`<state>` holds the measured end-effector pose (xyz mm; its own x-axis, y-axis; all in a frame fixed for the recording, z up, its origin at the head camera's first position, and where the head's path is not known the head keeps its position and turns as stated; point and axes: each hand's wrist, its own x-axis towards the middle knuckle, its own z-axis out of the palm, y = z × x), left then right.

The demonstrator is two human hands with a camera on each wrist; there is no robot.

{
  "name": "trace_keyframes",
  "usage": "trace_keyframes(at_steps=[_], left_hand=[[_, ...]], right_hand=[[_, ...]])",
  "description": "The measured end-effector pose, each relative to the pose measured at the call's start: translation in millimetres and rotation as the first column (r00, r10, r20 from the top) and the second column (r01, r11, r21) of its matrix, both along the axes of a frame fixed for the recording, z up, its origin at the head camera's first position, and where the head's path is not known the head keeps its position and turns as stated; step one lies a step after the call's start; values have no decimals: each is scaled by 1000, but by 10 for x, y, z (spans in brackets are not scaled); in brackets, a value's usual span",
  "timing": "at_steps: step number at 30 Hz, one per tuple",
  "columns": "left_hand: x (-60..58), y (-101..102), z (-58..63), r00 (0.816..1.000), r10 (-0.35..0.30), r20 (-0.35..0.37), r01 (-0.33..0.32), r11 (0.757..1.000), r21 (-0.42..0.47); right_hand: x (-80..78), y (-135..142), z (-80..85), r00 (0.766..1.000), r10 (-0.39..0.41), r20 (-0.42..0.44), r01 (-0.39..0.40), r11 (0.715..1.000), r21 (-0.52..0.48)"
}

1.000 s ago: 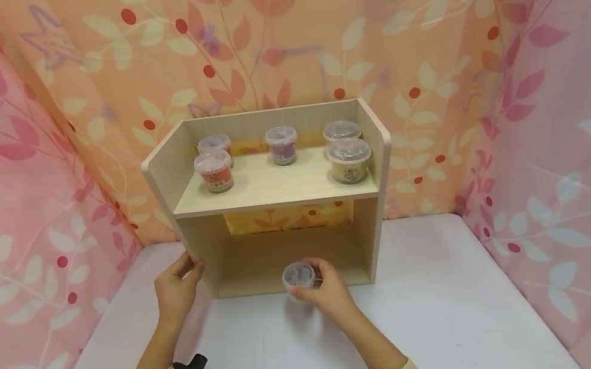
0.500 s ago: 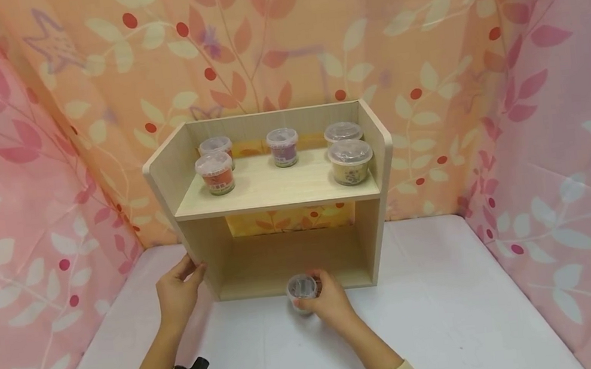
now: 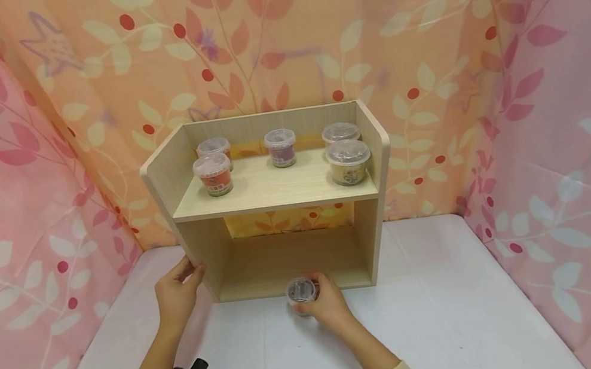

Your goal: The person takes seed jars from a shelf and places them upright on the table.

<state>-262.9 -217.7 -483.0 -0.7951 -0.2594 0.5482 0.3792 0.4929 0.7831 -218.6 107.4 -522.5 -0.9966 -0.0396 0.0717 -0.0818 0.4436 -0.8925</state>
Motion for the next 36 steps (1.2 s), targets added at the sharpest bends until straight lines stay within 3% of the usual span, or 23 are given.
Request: trace_keyframes(at_steps=[12,19,23,28,31,36], left_hand=[[7,-20,0,1000,5,2,-5,1000,-2],[6,-2,9,1000,9,2,-9,1000,6],[-5,26,26,1000,4,3,-4,1000,16],[-14,27,23,1000,4,9,-5,1000,7],[-14,21,13,1000,4,5,-4,1000,-1],[-5,8,9,1000,6,5,-6,1000,1]], right_hand=[[-6,2,-33,1000,26,-11,-26,1000,14],[39,40,166,998,42,-37,-42,999,1],[118,67,411,996,53,-71,-58,996,-70],[261,89,831,986,87,-145,-106,986,-126],[316,102,1124,967,117,-228,-154,976,-152],[324,120,1639,914,128,-384,-225,949,-221]])
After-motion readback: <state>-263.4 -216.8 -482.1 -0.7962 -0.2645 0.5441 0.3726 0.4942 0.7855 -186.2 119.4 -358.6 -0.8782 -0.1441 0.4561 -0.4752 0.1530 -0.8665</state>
